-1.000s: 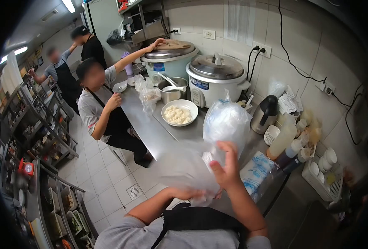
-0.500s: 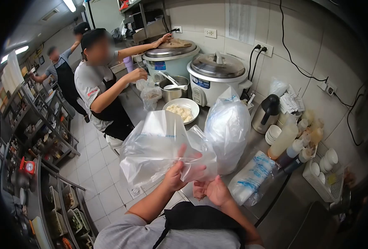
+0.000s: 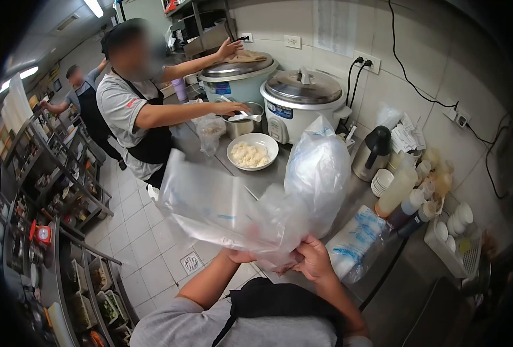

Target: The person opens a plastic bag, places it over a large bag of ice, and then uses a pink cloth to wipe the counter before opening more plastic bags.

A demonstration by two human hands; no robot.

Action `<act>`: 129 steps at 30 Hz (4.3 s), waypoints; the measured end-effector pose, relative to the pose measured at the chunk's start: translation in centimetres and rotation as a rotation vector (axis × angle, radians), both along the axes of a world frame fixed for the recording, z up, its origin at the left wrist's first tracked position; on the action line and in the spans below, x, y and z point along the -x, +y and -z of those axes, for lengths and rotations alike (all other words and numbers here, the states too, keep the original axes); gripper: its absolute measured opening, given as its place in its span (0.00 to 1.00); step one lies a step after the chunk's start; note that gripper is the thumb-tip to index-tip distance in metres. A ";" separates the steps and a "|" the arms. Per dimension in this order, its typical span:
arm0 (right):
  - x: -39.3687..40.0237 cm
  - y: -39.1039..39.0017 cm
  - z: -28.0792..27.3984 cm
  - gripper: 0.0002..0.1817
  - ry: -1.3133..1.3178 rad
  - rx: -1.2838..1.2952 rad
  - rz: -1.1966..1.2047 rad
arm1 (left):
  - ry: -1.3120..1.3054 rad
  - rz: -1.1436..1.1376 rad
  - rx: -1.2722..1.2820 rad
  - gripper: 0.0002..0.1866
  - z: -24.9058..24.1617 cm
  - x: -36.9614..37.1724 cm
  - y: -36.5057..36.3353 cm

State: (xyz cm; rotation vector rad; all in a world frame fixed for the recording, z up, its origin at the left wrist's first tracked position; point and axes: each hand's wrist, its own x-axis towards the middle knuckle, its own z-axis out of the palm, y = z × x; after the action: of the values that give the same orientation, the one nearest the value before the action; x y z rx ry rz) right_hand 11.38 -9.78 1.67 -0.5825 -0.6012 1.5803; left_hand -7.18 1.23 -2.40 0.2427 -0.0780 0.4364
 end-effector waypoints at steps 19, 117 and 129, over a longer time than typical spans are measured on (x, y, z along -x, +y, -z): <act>0.0 -0.5 -0.6 0.12 0.012 0.183 0.218 | 0.060 -0.168 -0.188 0.20 -6.0 0.4 -1.2; -14.6 22.4 -12.2 0.10 -1.612 -0.075 0.055 | -0.341 -0.071 -0.037 0.17 -6.7 -12.8 3.5; -13.7 14.0 -4.8 0.09 -0.294 0.392 0.293 | -0.068 -0.105 -0.106 0.19 1.3 -10.9 12.3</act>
State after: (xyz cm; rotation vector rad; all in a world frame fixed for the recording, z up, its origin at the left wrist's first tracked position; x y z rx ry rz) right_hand 25.08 4.23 6.44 -1.1586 -0.3968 1.3473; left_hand 3.74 13.52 -3.72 0.3377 -0.1556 0.5454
